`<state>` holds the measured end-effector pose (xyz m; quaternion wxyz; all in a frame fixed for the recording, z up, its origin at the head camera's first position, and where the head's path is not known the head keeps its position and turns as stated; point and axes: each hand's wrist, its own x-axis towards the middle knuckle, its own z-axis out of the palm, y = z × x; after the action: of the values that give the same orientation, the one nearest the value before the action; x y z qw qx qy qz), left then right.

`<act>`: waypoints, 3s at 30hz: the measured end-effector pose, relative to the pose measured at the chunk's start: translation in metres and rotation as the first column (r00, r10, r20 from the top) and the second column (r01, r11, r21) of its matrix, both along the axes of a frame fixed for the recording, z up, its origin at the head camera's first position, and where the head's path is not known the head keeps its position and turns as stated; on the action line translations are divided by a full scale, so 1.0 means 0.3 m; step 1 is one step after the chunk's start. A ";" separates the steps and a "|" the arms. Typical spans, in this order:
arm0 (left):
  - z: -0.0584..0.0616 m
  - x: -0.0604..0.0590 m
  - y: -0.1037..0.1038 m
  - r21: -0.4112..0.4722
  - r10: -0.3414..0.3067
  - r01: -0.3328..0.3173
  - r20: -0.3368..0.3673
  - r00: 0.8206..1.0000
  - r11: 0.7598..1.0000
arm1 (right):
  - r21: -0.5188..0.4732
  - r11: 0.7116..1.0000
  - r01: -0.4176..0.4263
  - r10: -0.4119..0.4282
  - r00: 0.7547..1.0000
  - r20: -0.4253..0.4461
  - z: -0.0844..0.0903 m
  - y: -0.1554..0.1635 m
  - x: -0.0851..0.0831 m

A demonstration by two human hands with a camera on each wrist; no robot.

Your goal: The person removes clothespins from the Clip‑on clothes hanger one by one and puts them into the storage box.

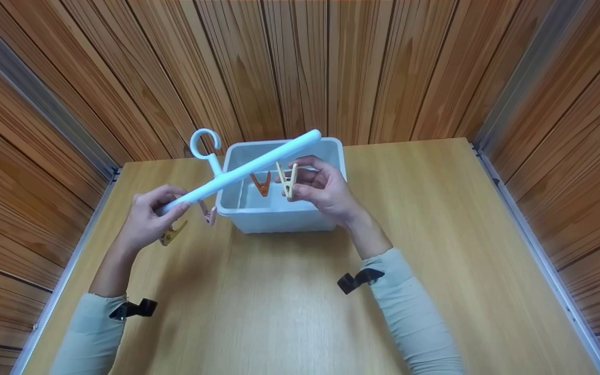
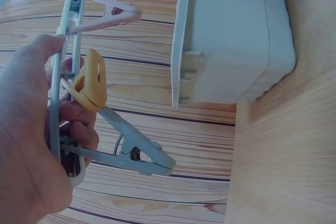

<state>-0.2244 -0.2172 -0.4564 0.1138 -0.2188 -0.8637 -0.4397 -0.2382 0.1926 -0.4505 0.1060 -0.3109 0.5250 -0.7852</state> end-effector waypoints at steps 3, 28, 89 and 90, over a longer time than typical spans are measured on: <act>0.000 0.000 -0.001 0.000 -0.001 0.001 0.001 1.000 1.000 | -0.009 0.999 -0.040 0.040 0.999 0.032 0.001 0.000 0.002; 0.011 0.001 -0.027 -0.035 -0.099 0.096 -0.101 0.990 0.995 | -0.090 0.914 -0.395 0.390 0.918 -0.070 -0.033 0.007 -0.017; 0.089 0.056 -0.020 -0.370 -0.015 -0.095 -0.284 0.959 0.924 | 0.302 0.943 0.138 -0.106 0.987 -0.121 -0.128 0.014 0.004; 0.093 0.058 -0.019 -0.378 -0.014 -0.098 -0.283 0.959 0.921 | 0.309 0.940 0.145 -0.112 0.986 -0.122 -0.129 0.013 0.004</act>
<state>-0.2071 -0.2228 -0.4286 0.1990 -0.2782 -0.9131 -0.2220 -0.2370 0.1966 -0.4891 0.0760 -0.2947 0.6680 -0.6790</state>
